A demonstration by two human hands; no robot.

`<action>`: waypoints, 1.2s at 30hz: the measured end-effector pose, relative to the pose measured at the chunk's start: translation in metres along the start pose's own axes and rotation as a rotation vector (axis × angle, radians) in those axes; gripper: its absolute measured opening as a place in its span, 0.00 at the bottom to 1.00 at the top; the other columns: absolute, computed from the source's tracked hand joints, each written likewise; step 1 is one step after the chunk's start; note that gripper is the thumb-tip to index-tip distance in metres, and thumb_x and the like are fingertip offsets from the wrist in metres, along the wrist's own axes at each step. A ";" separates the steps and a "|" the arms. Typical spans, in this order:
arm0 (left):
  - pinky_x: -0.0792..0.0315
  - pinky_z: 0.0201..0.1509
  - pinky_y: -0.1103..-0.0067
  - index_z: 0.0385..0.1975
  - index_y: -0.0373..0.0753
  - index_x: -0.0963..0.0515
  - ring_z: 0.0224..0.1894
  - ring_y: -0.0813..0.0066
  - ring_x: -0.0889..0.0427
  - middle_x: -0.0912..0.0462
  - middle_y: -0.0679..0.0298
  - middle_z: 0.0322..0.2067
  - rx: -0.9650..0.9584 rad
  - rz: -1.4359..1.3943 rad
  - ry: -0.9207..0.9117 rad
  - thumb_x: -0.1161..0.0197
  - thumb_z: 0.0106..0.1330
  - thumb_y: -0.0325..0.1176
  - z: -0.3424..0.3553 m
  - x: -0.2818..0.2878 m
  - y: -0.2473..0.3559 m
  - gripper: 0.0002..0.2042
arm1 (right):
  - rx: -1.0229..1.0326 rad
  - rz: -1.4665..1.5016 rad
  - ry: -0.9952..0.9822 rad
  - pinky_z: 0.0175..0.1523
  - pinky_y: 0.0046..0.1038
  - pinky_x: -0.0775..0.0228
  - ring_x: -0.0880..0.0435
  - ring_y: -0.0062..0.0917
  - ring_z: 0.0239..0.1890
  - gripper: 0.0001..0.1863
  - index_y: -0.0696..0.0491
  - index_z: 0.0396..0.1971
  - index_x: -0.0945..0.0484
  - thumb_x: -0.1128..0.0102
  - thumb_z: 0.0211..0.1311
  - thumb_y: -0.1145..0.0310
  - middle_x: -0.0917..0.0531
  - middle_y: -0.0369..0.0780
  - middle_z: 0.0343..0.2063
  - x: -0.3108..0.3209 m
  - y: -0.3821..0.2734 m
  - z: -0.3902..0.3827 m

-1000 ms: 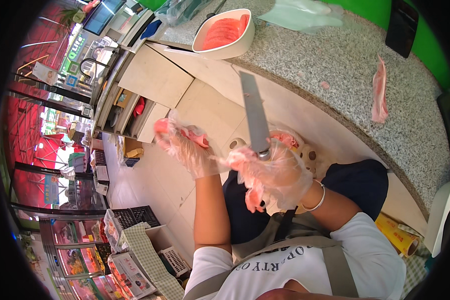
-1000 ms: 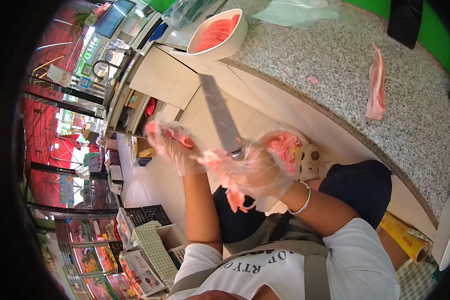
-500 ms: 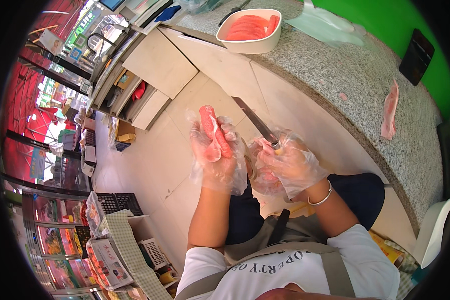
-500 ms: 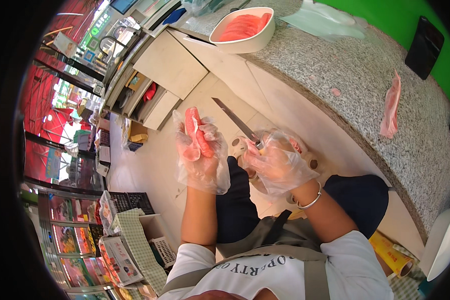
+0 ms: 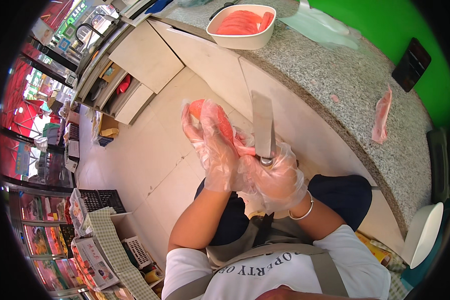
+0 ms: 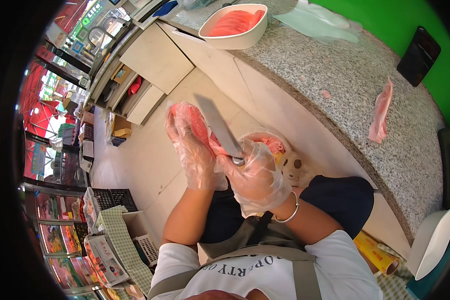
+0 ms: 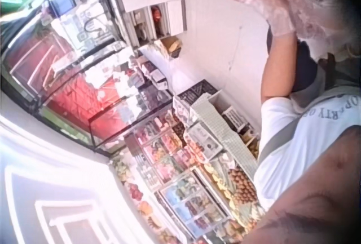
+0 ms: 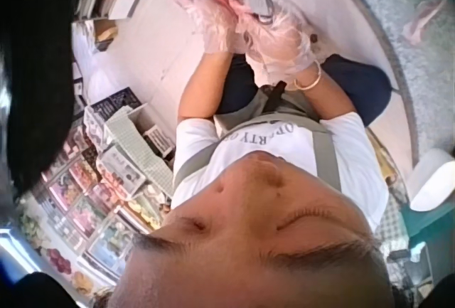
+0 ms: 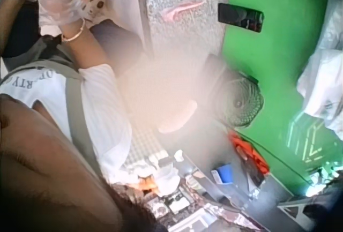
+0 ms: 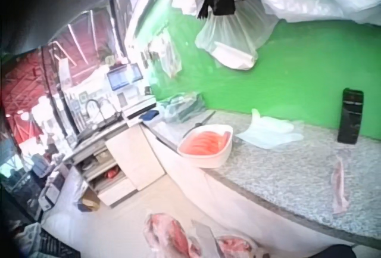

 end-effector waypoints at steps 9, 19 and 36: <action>0.32 0.33 0.85 0.66 0.46 0.52 0.33 0.87 0.32 0.29 0.68 0.37 -0.025 0.033 -0.120 0.39 0.66 0.31 -0.010 -0.024 0.006 0.33 | -0.200 0.293 0.066 0.28 0.15 0.34 0.26 0.10 0.24 0.05 0.60 0.36 0.21 0.41 0.60 0.77 0.19 0.35 0.29 0.015 0.005 -0.004; 0.35 0.18 0.82 0.46 0.40 0.30 0.19 0.78 0.33 0.25 0.62 0.36 0.211 -0.463 -0.397 0.50 0.68 0.52 0.019 0.005 -0.016 0.21 | -0.056 -0.104 0.167 0.28 0.20 0.31 0.27 0.15 0.21 0.07 0.56 0.33 0.21 0.36 0.55 0.71 0.21 0.35 0.25 0.062 -0.020 0.014; 0.34 0.22 0.79 0.58 0.42 0.34 0.22 0.73 0.29 0.25 0.62 0.31 0.583 -0.867 -0.489 0.55 0.69 0.57 0.006 -0.005 -0.009 0.27 | -0.050 -0.658 -0.033 0.41 0.37 0.30 0.21 0.44 0.39 0.13 0.59 0.42 0.26 0.40 0.56 0.72 0.23 0.50 0.39 0.047 0.019 0.012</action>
Point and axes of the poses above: each hand's wrist, its own z-axis towards the middle knuckle, its own x-axis out of the back of the hand, y = z × x, the point moved 6 cm from there along z, towards the middle knuckle
